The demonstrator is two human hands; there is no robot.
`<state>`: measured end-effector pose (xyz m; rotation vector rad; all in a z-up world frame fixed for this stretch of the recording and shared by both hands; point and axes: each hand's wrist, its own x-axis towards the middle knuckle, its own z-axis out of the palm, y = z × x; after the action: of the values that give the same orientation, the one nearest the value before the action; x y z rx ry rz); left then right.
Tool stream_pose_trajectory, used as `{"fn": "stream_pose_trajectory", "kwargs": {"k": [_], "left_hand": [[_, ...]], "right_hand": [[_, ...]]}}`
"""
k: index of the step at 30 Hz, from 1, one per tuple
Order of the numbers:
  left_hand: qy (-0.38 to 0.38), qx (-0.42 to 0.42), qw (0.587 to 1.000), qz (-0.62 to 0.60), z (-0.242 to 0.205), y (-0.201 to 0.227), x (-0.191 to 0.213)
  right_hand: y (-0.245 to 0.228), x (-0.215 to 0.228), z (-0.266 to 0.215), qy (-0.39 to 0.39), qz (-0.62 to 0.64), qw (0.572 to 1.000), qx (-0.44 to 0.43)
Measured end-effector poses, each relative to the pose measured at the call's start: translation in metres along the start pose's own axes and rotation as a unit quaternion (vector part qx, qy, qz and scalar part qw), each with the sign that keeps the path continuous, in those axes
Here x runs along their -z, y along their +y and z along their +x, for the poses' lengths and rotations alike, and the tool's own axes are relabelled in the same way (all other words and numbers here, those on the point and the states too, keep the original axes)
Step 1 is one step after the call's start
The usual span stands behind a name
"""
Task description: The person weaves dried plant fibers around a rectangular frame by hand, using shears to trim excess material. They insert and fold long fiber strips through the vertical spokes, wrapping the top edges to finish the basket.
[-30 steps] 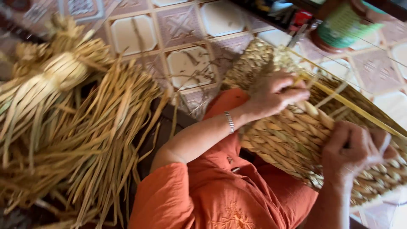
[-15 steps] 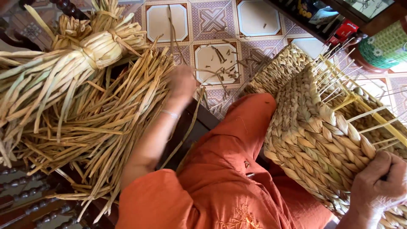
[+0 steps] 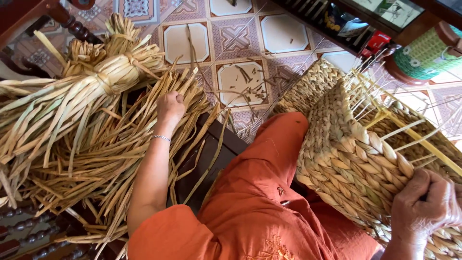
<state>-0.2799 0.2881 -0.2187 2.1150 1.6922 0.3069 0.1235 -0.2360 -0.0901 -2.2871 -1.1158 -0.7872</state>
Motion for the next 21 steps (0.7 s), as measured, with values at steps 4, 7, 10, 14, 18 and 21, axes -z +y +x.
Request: {"fn": "stream_pose_trajectory", "kwargs": {"k": [4, 7, 10, 14, 18, 21], "left_hand": [[-0.006, 0.025, 0.999, -0.035, -0.011, 0.025, 0.020], [-0.001, 0.034, 0.999, -0.023, -0.008, 0.004, 0.009], [0.044, -0.065, 0.993, 0.092, -0.018, 0.011, 0.009], [-0.017, -0.077, 0.976, 0.205, -0.037, 0.032, 0.023], [0.022, -0.108, 0.983, 0.145, -0.049, 0.054, 0.019], [-0.143, -0.097, 0.981, -0.084, -0.073, 0.087, 0.032]], "right_hand": [[-0.020, 0.011, 0.007, 0.012, -0.035, 0.999, 0.032], [-0.002, 0.001, -0.007, 0.019, -0.028, 0.998, 0.050], [0.012, -0.005, -0.015, -0.006, -0.014, 1.000, 0.014], [0.005, -0.003, -0.012, 0.002, -0.019, 1.000, 0.023], [-0.006, 0.003, 0.001, 0.012, -0.036, 0.999, 0.013], [-0.003, 0.001, -0.005, 0.022, -0.030, 0.999, 0.009]]}}
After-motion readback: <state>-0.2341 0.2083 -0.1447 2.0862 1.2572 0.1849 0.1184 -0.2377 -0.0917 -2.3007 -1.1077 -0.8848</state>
